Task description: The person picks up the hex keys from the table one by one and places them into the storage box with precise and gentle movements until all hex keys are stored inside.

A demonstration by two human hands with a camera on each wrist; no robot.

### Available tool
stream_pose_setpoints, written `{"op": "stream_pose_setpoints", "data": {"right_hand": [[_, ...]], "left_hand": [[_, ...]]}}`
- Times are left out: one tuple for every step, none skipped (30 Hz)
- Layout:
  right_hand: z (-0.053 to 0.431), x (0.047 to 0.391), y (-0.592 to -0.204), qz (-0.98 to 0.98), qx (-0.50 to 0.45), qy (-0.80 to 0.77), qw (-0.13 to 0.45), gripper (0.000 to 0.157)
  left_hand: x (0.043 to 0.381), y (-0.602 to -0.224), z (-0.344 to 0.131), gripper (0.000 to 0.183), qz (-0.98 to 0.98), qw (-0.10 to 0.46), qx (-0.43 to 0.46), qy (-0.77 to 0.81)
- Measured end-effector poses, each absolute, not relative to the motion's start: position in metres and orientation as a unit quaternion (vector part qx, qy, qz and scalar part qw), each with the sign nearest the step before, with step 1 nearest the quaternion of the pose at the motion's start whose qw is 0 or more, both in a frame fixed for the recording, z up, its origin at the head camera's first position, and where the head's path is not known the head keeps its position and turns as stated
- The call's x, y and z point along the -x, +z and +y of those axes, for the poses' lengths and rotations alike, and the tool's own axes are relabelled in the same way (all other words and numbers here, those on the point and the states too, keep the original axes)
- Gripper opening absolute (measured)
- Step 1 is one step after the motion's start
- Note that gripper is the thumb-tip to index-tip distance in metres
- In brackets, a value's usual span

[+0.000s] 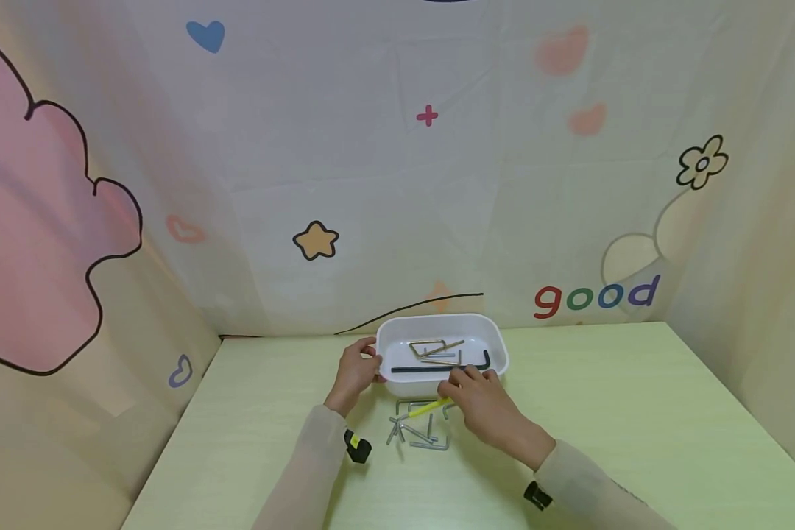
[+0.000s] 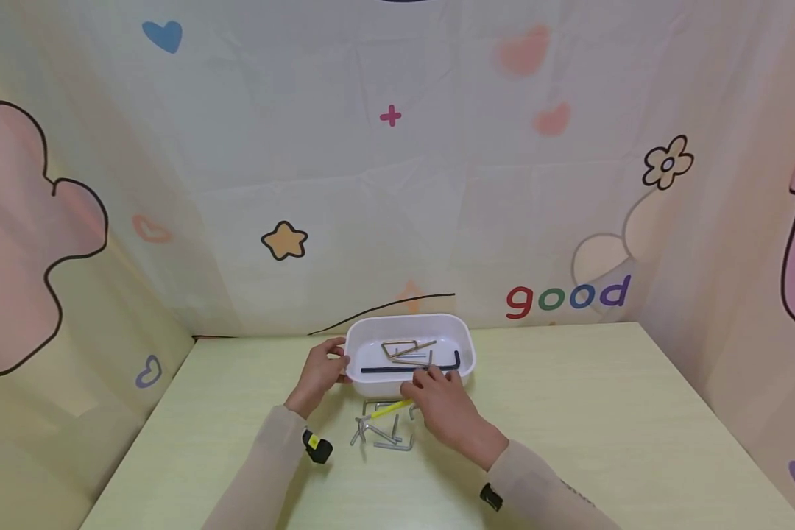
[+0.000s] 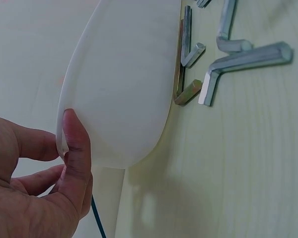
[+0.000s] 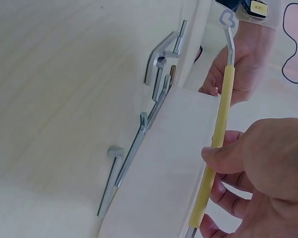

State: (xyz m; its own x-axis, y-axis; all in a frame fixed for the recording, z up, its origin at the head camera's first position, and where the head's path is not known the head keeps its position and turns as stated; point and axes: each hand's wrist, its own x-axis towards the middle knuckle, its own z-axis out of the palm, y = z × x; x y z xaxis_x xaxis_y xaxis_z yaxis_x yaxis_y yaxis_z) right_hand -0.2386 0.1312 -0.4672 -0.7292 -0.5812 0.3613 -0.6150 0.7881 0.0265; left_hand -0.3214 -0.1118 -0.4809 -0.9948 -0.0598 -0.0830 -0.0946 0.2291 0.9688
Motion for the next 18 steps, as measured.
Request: {"op": "stream_pose_setpoints", "data": {"right_hand": [[0.131,0.239,-0.465,-0.931,-0.319,0.047,0.174,0.034],[0.131,0.239,-0.464,-0.932,-0.315,0.047,0.170,0.035],[0.131,0.240,-0.462,-0.934,-0.312,0.046,0.165,0.036],[0.131,0.240,-0.460,-0.936,-0.309,0.045,0.162,0.038],[0.131,0.240,-0.458,-0.937,-0.307,0.045,0.159,0.038],[0.131,0.240,-0.457,-0.938,-0.305,0.045,0.157,0.039],[0.131,0.240,-0.455,-0.939,-0.304,0.046,0.156,0.039],[0.131,0.241,-0.453,-0.939,-0.304,0.045,0.156,0.039],[0.131,0.241,-0.452,-0.939,-0.303,0.045,0.158,0.039],[0.131,0.241,-0.450,-0.938,-0.304,0.045,0.160,0.039],[0.131,0.241,-0.449,-0.938,-0.304,0.045,0.162,0.039],[0.131,0.242,-0.448,-0.937,-0.304,0.046,0.164,0.039],[0.131,0.242,-0.446,-0.937,-0.304,0.047,0.166,0.039],[0.131,0.242,-0.444,-0.937,-0.303,0.048,0.166,0.038],[0.131,0.243,-0.443,-0.937,-0.302,0.048,0.167,0.037],[0.131,0.243,-0.442,-0.937,-0.302,0.049,0.167,0.036],[0.131,0.244,-0.440,-0.938,-0.301,0.049,0.167,0.035],[0.132,0.244,-0.439,-0.938,-0.299,0.047,0.170,0.034]], "left_hand": [[0.321,-0.481,-0.112,0.044,0.783,0.015,0.051,0.619],[0.321,-0.481,-0.112,0.044,0.784,0.015,0.050,0.619],[0.321,-0.481,-0.112,0.044,0.784,0.015,0.049,0.619],[0.321,-0.481,-0.112,0.044,0.785,0.014,0.048,0.618],[0.321,-0.480,-0.112,0.044,0.785,0.015,0.049,0.618],[0.321,-0.480,-0.112,0.044,0.785,0.015,0.049,0.618],[0.322,-0.480,-0.112,0.044,0.785,0.016,0.049,0.618],[0.322,-0.480,-0.113,0.044,0.784,0.016,0.049,0.618],[0.322,-0.480,-0.113,0.044,0.784,0.015,0.048,0.618],[0.322,-0.480,-0.113,0.044,0.785,0.015,0.048,0.618],[0.322,-0.480,-0.112,0.044,0.784,0.016,0.049,0.618],[0.322,-0.480,-0.112,0.044,0.785,0.015,0.048,0.618],[0.322,-0.480,-0.112,0.044,0.785,0.015,0.049,0.618],[0.322,-0.480,-0.112,0.045,0.785,0.016,0.050,0.617],[0.322,-0.480,-0.112,0.045,0.786,0.018,0.051,0.616],[0.321,-0.479,-0.112,0.045,0.786,0.019,0.054,0.616],[0.321,-0.479,-0.112,0.045,0.786,0.020,0.056,0.616],[0.322,-0.479,-0.112,0.045,0.786,0.021,0.058,0.616]]}}
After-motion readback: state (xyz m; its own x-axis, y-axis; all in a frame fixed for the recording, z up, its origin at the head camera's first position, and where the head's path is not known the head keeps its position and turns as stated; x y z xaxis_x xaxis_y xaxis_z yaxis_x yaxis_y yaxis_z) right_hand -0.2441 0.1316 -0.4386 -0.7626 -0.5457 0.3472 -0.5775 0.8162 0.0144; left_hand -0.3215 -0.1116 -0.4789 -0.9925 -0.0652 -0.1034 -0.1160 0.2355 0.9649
